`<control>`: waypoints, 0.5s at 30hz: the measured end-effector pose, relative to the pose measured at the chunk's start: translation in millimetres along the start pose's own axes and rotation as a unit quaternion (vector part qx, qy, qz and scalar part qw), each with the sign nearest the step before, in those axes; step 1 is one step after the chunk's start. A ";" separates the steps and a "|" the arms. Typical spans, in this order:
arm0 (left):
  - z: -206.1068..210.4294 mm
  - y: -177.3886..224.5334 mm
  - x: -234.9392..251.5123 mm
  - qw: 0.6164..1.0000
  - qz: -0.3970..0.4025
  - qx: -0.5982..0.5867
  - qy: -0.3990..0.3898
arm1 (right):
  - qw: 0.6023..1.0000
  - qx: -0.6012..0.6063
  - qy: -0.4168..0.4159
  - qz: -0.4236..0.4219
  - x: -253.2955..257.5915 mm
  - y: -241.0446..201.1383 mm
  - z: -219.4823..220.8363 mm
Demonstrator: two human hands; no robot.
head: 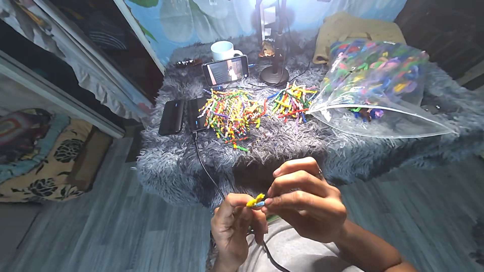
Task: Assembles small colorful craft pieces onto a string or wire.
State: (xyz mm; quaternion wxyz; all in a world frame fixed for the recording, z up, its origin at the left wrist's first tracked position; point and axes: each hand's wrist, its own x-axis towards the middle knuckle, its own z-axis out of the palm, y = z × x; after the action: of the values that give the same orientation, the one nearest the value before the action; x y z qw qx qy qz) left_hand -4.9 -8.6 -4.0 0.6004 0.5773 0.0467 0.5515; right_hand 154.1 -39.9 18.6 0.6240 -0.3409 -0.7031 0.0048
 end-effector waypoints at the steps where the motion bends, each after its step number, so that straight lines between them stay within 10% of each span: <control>1: -1.6 0.1 1.1 1.000 0.004 0.004 -0.012 | 1.000 0.017 0.000 0.009 0.3 1.2 -0.9; 15: -5.2 -1.0 4.2 0.999 0.002 0.007 -0.039 | 0.999 0.040 -0.006 0.030 1.0 1.8 -3.3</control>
State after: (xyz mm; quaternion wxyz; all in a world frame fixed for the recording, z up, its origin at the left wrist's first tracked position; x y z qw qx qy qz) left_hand -6.2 -1.9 -4.1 0.5965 0.6027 0.0258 0.5294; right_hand 157.9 -39.4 19.5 0.6328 -0.3361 -0.6955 0.0535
